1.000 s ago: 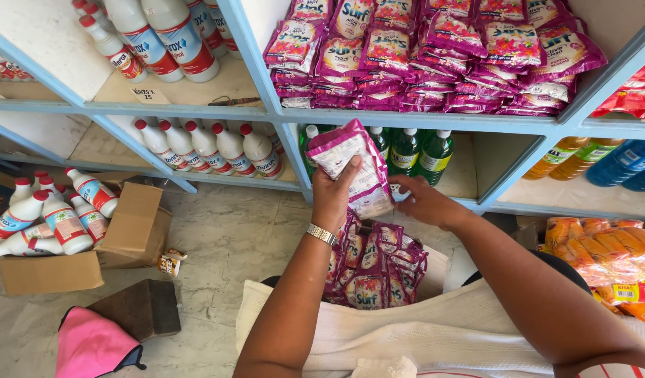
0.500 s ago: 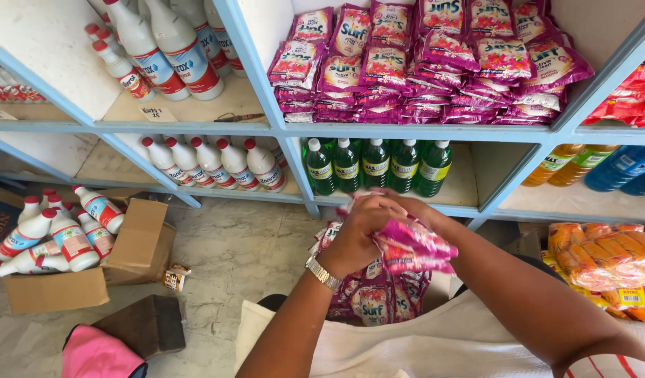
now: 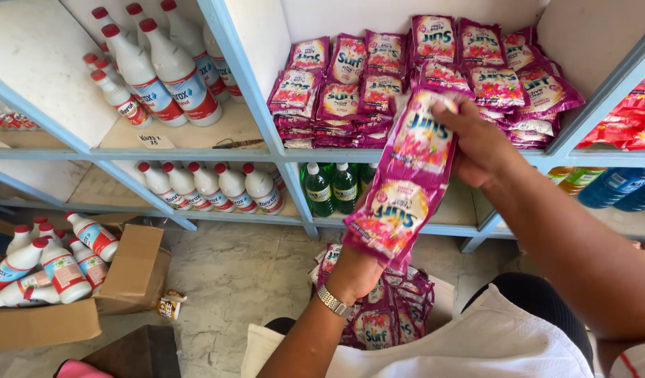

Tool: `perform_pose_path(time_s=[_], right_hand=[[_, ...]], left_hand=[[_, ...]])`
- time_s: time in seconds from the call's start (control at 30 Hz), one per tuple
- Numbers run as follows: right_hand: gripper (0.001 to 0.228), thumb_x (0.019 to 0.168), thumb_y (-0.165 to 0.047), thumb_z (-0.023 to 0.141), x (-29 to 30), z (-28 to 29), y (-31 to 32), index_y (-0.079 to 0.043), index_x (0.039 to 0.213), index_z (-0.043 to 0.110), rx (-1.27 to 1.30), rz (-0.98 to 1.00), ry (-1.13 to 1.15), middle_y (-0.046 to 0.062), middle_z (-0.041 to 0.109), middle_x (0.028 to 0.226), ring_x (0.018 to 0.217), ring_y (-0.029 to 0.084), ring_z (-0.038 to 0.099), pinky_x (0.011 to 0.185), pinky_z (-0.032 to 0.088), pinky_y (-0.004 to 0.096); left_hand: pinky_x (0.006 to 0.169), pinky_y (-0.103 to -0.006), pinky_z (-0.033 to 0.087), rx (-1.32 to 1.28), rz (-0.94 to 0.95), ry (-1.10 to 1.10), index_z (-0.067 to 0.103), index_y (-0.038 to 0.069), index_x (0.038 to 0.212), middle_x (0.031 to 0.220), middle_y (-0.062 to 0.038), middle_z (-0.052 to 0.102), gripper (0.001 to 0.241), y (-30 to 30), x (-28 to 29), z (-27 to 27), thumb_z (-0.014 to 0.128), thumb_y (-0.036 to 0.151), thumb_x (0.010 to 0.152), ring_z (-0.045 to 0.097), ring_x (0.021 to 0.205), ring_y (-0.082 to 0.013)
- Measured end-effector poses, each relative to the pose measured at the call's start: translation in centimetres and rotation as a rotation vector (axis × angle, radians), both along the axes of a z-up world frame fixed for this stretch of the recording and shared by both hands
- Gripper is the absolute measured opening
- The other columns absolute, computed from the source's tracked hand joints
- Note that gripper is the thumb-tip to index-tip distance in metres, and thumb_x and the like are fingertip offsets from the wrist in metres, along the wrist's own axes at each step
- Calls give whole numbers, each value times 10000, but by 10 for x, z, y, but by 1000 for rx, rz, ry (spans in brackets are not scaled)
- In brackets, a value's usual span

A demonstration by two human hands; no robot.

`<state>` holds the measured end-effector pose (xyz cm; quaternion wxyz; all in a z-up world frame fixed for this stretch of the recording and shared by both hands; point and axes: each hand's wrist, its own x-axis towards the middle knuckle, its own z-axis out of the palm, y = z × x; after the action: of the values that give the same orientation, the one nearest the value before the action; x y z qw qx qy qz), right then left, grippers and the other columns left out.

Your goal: Organizing and stocking laundry detergent sachets on a grocery store shelf.

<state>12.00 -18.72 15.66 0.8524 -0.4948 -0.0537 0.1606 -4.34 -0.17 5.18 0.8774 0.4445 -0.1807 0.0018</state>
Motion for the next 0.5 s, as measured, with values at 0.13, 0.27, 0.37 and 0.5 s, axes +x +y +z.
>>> perform_pose_path(time_s=[0.13,0.27,0.37,0.5], right_hand=[[405,1001,-151,660,33,37,8,-209,1303,397,-37,-97,-108,84,664,1112,979,224,721,858,633,517],[482,971,-118,667,56,78,27,-244,1314,353,-49,-124,-185,97,664,1100,959,237,724,840,647,532],[427,1017,-106,678,90,88,30,-132,1357,422,-26,-64,-275,126,693,1154,1028,265,737,906,631,519],[309,1043,-135,640,122,98,38,-16,1310,539,31,31,-324,132,735,1169,1087,279,763,959,601,526]], left_hand=[[1001,-501,537,-288,-166,193,277,143,1635,1468,-180,515,871,16,13,7,550,-128,853,571,1291,-328],[1072,-470,551,-292,-155,152,322,119,1571,1418,-121,567,789,23,31,44,559,-87,847,615,1287,-259],[1068,-416,564,-234,-48,184,420,78,1454,1318,-108,623,535,23,65,50,618,123,959,652,1206,-224],[915,-383,610,18,204,233,550,39,1163,1130,-111,663,368,26,118,58,702,323,986,686,1028,-201]])
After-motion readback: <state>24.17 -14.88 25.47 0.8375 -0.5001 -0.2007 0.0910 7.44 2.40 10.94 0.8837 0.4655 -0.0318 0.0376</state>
